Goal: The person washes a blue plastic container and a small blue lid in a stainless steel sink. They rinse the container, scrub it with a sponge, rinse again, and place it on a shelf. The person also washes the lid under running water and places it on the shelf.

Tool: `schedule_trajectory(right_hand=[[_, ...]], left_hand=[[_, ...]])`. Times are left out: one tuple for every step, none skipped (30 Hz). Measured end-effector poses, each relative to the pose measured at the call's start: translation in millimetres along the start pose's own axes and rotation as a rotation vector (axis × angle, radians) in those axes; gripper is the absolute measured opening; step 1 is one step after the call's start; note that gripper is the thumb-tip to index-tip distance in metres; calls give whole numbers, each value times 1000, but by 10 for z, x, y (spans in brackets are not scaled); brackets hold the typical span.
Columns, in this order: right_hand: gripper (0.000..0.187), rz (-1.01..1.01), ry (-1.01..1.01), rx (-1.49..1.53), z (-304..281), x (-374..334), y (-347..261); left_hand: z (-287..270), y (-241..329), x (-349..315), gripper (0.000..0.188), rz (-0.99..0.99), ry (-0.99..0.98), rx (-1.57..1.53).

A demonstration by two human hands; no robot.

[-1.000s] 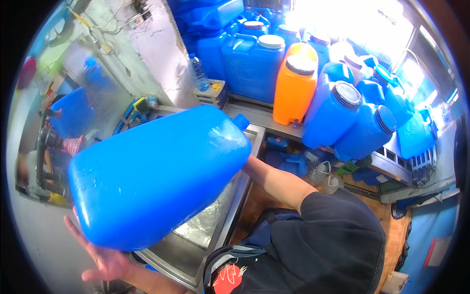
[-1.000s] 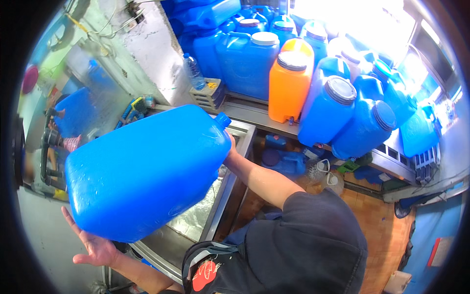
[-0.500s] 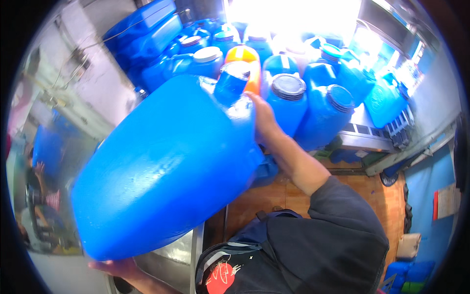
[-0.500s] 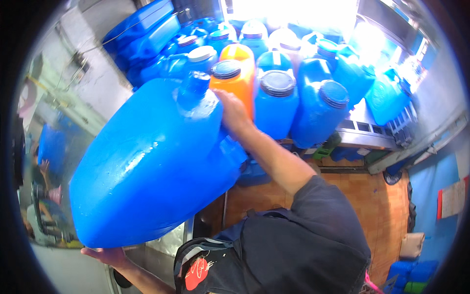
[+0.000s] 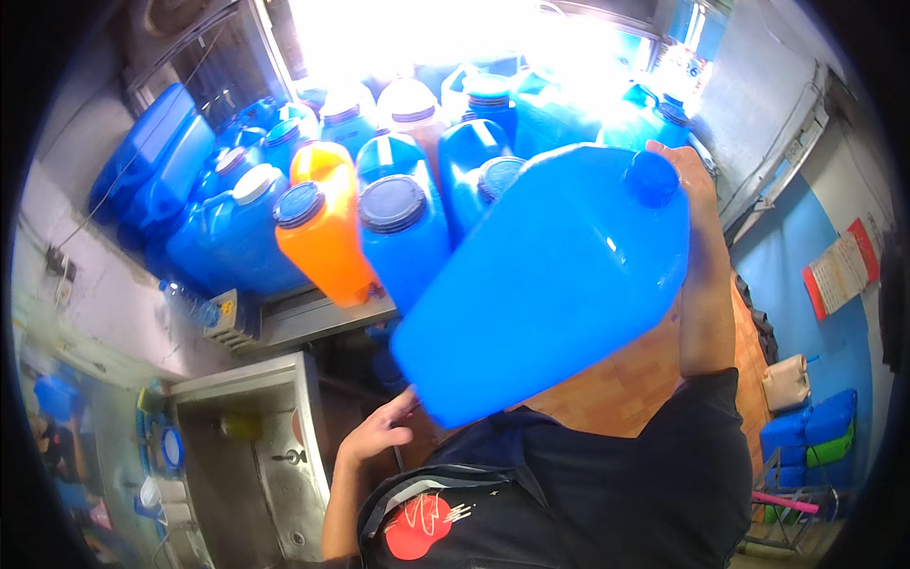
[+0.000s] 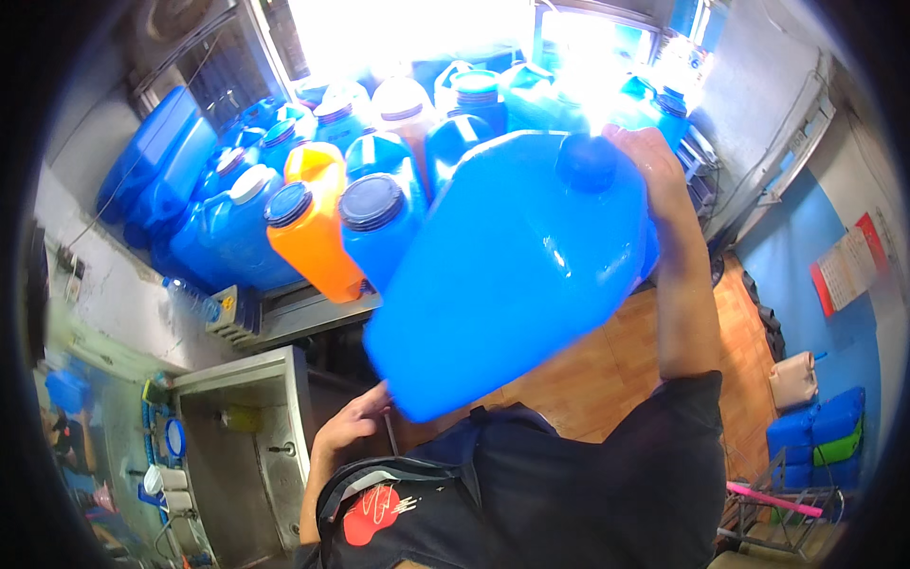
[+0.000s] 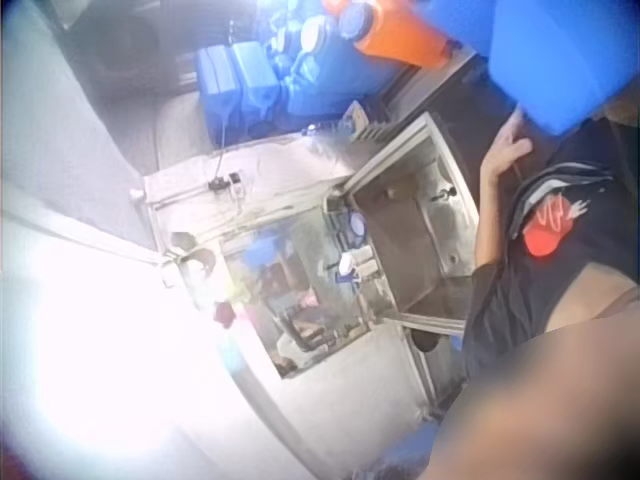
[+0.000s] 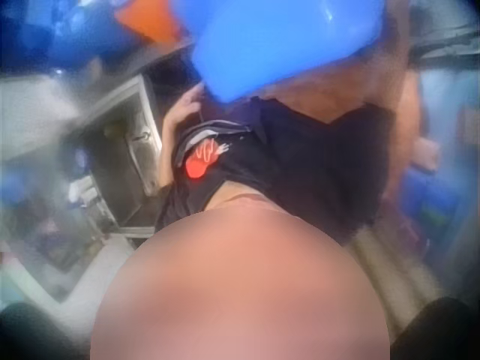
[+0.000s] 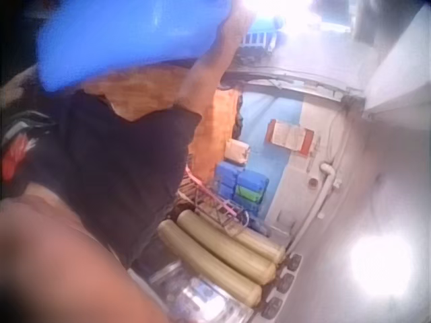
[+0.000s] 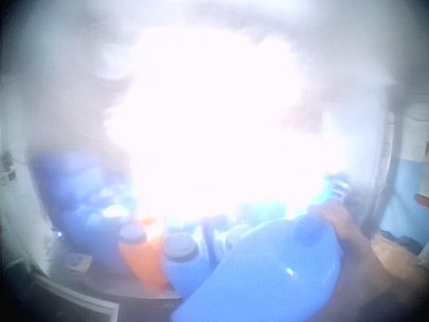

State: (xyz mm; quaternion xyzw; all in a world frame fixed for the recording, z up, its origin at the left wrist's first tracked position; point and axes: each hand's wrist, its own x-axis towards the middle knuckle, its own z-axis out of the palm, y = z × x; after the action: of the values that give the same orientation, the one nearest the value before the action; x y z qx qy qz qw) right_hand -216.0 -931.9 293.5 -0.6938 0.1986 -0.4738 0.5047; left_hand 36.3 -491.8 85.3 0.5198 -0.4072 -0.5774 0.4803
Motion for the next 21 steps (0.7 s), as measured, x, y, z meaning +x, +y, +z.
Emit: schedule_trajectory(right_hand=[[35, 20, -302, -90, -204, 69, -98], [39, 23, -311, -243, -309, 104, -83], [42, 29, -322, -395, -419, 147, -48], [46, 55, -336, -541, -527, 193, 22], [53, 76, -293, -904, -652, 241, 116], [54, 106, -241, -1021, -776, 292, 251], [55, 134, -189, -1137, -883, 362, 432], [57, 162, -146, -1237, -1010, 445, 619], [59, 248, -99, -1306, -1160, 537, 803], [61, 335, -62, -1358, -1320, 641, 980], [64, 421, -15, -1418, -1477, 743, 1160], [66, 488, 11, -1404, -1627, 849, 1331], [68, 551, 47, -1400, -1772, 956, 1487], [72, 637, 76, -1414, -1904, 1065, 1630], [76, 713, 90, -1360, -2023, 1170, 1762], [80, 747, 72, -1278, -2129, 1270, 1888], [82, 809, 54, -1219, -2222, 1365, 2010], [84, 882, 53, -1151, -2306, 1456, 2130], [91, 880, 114, -1128, -2353, 1543, 2274], [92, 775, 187, -1189, -2396, 1615, 2418], [93, 668, 260, -1243, -2433, 1683, 2558]], left_hand=[[84, 65, 191, 113, -66, 10, 185], [142, 120, 360, 108, -97, 21, 367], [168, 159, 485, 106, -128, 58, 512], [195, 164, 607, 104, -124, 92, 653], [219, 144, 713, 103, -95, 132, 809], [236, 106, 791, 103, -154, 173, 820], [241, 56, 849, 102, -189, 220, 846], [242, 2, 896, 102, -213, 274, 878], [240, -52, 928, 101, -259, 284, 887], [243, -95, 947, 101, -292, 261, 867], [246, -131, 961, 100, -337, 241, 853], [252, -151, 975, 99, -416, 217, 846], [258, -158, 986, 100, -430, 229, 808], [269, -153, 995, 100, -480, 236, 776], [285, -140, 1001, 101, -556, 236, 743], [299, -120, 1012, 101, -577, 258, 722], [311, -96, 1028, 100, -622, 274, 702], [316, -69, 1047, 100, -653, 309, 678], [339, -50, 1061, 100, -581, 344, 732], [347, -31, 1077, 100, -577, 352, 729], [357, -12, 1083, 99, -584, 361, 725]])
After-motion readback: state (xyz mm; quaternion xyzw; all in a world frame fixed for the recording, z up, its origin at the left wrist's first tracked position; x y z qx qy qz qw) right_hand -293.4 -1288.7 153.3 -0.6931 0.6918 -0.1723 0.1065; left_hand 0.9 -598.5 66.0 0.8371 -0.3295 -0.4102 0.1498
